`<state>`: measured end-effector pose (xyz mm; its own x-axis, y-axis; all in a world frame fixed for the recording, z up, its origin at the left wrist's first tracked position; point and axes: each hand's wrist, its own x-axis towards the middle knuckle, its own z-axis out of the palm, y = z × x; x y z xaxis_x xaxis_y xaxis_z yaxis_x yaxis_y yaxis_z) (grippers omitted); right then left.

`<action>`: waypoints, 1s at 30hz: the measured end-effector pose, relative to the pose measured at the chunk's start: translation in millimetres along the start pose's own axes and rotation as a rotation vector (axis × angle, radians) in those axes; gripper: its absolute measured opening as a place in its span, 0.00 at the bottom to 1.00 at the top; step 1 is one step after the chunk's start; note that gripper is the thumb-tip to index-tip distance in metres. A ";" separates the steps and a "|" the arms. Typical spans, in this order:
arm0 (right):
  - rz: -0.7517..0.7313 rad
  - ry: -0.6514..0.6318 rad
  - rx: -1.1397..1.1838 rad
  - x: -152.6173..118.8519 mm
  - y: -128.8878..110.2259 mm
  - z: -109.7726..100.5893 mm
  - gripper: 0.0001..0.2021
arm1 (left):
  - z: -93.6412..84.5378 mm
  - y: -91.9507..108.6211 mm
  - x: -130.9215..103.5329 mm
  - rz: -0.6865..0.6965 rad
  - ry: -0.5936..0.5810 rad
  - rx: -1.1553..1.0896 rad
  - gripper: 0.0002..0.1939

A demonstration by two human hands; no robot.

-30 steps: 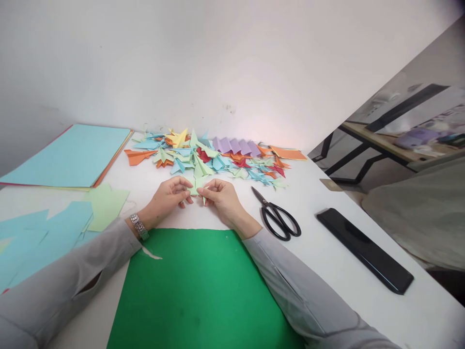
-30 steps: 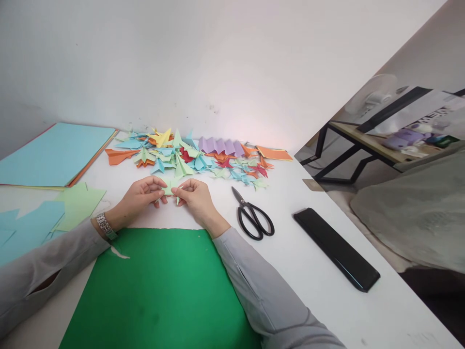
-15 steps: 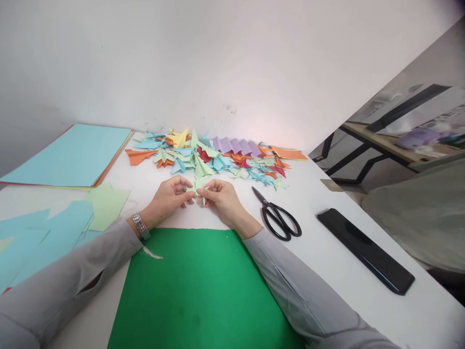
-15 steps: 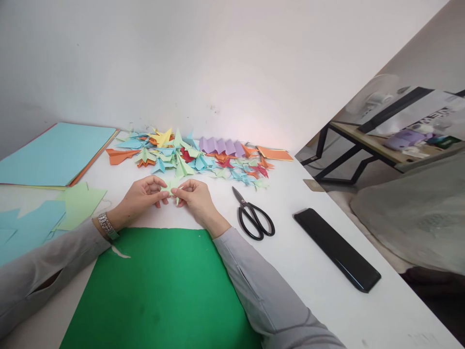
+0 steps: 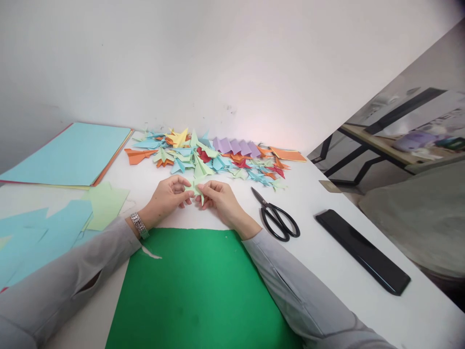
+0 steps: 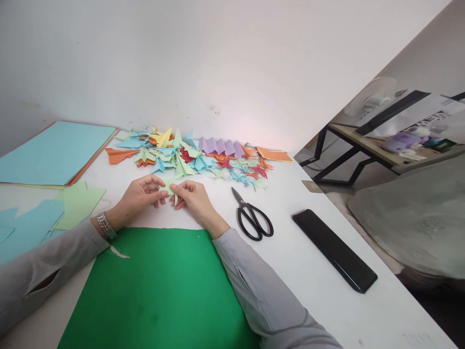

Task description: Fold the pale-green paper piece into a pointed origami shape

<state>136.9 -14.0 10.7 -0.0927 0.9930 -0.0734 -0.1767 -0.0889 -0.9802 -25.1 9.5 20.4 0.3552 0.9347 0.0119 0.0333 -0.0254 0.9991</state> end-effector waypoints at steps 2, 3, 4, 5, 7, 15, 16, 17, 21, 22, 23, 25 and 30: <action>0.002 -0.050 -0.061 -0.3 1.3 0.6 0.21 | 0.1 0.9 -0.4 -0.001 -0.009 0.002 0.19; -0.001 -0.069 -0.088 -0.3 2.2 0.8 0.22 | 0.2 1.6 -0.6 -0.002 -0.013 0.005 0.19; -0.010 -0.080 -0.110 -0.4 3.2 1.0 0.22 | 0.3 2.4 -0.8 -0.003 -0.019 0.010 0.20; -0.023 -0.086 -0.124 -0.4 4.2 1.0 0.22 | 0.3 3.2 -0.9 -0.004 -0.025 0.015 0.20; -0.053 -0.090 -0.136 -0.5 5.5 1.0 0.23 | 0.2 4.6 -1.2 -0.007 -0.038 0.024 0.20; -0.090 -0.102 -0.093 -1.3 5.7 0.5 0.21 | -4.3 3.7 -0.5 0.003 -0.099 -0.004 0.18; -0.088 -0.095 -0.080 -1.2 5.7 0.5 0.21 | -4.9 2.9 -0.4 0.008 -0.106 -0.010 0.17; -0.085 -0.088 -0.066 -1.2 5.7 0.5 0.21 | -5.5 2.1 -0.3 0.011 -0.112 -0.017 0.16; -0.063 -0.073 -0.032 -0.4 6.2 0.3 0.21 | -6.3 -0.1 0.3 0.015 -0.126 -0.037 0.14; -0.058 -0.071 -0.031 -0.2 6.4 0.1 0.22 | -6.3 -0.4 0.4 0.016 -0.128 -0.039 0.14; -0.056 -0.069 -0.032 -0.1 6.6 0.0 0.22 | -6.2 -0.4 0.5 0.016 -0.129 -0.041 0.14; -0.057 -0.066 -0.041 -0.2 6.8 -0.1 0.22 | -5.9 -0.1 0.5 0.017 -0.129 -0.042 0.14; -0.070 -0.040 -0.102 -2.1 6.2 1.7 0.23 | -4.6 2.4 -0.9 0.006 -0.120 -0.011 0.15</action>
<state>134.3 -16.7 5.1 -0.1229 0.9924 0.0008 -0.0838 -0.0096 -0.9964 -29.6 10.2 23.0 0.4651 0.8852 0.0136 0.0207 -0.0263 0.9994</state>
